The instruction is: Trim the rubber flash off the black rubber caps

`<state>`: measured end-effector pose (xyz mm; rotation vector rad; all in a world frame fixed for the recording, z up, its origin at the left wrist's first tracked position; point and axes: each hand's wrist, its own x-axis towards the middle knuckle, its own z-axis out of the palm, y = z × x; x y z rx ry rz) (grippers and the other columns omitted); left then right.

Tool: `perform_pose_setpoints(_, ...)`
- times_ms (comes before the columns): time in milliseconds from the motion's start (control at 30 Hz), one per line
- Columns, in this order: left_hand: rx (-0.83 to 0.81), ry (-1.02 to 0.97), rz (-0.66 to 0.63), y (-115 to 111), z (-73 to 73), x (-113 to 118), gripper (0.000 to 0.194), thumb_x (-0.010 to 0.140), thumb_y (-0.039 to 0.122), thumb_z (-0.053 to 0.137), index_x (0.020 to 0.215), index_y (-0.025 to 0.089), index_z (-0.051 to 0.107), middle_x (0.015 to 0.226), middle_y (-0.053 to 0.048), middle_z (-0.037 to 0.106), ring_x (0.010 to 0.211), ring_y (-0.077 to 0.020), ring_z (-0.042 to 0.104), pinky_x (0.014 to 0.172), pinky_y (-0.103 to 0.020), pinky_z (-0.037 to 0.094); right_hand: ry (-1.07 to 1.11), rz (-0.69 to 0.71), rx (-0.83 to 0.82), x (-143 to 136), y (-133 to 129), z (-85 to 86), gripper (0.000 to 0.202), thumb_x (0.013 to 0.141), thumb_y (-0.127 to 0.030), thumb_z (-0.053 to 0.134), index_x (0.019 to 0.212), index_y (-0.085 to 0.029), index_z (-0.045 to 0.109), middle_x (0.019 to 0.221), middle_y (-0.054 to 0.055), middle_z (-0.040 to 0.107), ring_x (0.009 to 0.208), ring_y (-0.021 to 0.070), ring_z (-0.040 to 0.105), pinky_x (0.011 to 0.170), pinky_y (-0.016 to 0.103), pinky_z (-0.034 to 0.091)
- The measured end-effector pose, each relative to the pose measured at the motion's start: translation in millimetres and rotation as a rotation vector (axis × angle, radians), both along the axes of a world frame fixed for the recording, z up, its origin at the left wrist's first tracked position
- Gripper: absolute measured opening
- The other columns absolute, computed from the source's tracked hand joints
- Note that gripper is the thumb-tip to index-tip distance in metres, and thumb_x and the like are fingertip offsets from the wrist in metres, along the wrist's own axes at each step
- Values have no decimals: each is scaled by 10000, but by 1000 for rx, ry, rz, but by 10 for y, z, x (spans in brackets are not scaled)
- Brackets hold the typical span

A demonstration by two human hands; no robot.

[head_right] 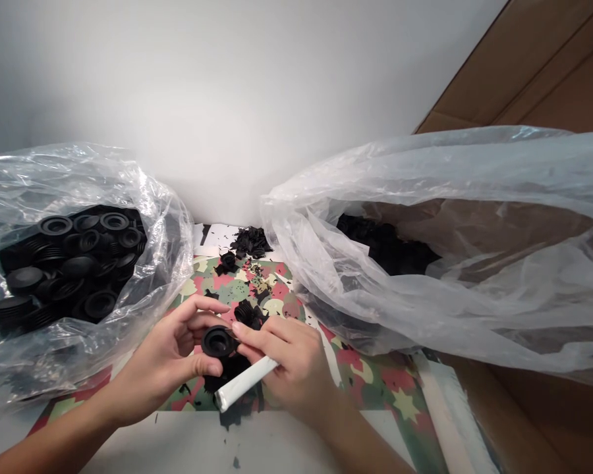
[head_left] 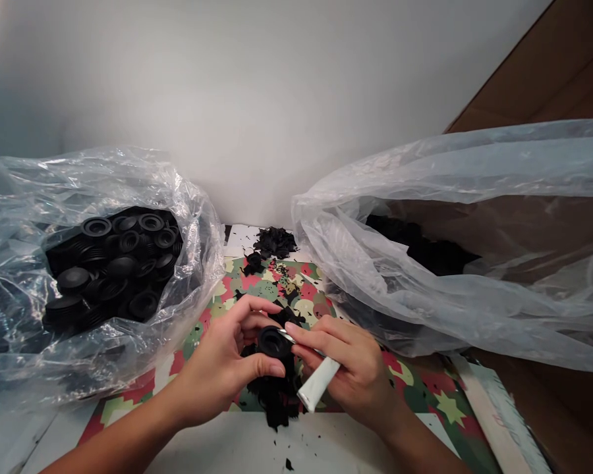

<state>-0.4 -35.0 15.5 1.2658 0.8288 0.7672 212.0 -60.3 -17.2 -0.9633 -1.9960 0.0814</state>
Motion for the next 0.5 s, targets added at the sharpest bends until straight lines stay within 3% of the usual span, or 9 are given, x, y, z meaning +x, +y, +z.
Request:
perform_pose_setpoints(167, 9, -8, -29, -2, 11, -5, 484, 736, 197, 845, 1128, 224, 562, 955, -13, 743, 892, -184, 675, 798, -315, 517, -13, -4, 5, 5, -6, 15, 243, 968, -145, 626, 1140, -202, 789, 656, 8, 630, 560, 127, 556, 526, 252, 422)
perform_pose_setpoints(367, 40, 31, -56, -22, 39, -5, 421, 800, 183, 761, 1154, 235, 538, 959, -6, 734, 896, -194, 677, 831, -348, 522, -75, -18, 82, 34, 5, 6, 232, 983, -157, 612, 1147, -161, 776, 654, 11, 619, 553, 122, 527, 521, 245, 409)
perform_pose_setpoints(500, 47, 34, -62, -15, 15, -8, 465, 805, 177, 752, 1201, 229, 513, 992, -11, 729, 896, -180, 665, 833, -337, 521, -50, -8, 18, 62, 13, -15, 246, 981, -181, 628, 1179, -199, 774, 678, 6, 622, 568, 121, 541, 532, 241, 432)
